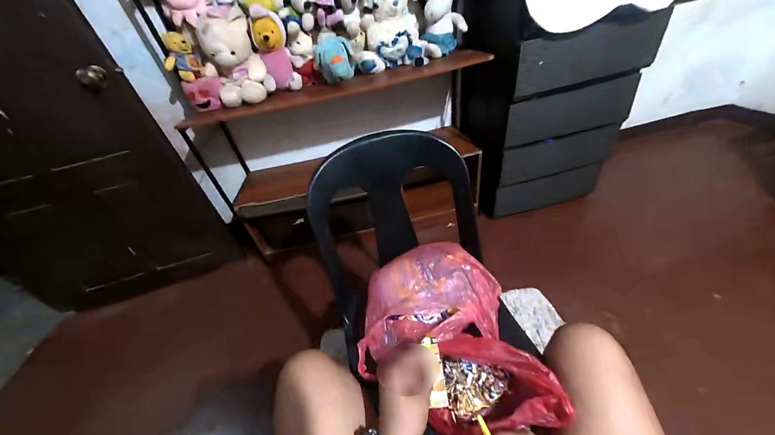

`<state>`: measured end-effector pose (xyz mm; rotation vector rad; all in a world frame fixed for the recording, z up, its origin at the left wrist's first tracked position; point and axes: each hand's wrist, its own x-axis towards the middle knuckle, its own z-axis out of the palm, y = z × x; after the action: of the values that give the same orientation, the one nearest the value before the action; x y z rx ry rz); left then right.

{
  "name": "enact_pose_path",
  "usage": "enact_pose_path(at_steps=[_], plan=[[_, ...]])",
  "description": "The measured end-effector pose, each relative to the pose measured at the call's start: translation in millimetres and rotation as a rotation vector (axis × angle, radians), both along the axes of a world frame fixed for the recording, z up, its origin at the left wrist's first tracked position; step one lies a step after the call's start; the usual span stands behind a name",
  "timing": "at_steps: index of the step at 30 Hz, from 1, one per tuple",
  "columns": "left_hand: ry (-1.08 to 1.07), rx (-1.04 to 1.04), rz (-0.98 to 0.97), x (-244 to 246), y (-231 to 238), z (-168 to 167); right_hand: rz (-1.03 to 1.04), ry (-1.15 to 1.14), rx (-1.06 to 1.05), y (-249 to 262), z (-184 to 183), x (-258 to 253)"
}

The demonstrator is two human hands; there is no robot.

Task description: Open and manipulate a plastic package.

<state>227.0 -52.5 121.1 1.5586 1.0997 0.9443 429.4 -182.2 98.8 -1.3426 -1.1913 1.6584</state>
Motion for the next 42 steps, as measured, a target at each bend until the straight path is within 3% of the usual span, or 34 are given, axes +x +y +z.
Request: enact_pose_path(at_steps=[7,13,20,42], plan=[[-0.021,0.016,-0.025,0.9,1.5,-1.6,0.015,-0.020,-0.022,3.2,0.2,-1.9],[-0.070,-0.111,-0.084,2.7,2.6,1.4,0.023,0.049,-0.042,3.6,3.0,-0.2],[-0.181,-0.173,-0.010,4.0,7.2,-5.2,0.122,0.057,-0.027,3.6,-0.9,1.4],[-0.119,-0.208,-0.063,6.4,1.7,-0.9,0.192,0.068,0.014,4.5,-2.1,0.9]])
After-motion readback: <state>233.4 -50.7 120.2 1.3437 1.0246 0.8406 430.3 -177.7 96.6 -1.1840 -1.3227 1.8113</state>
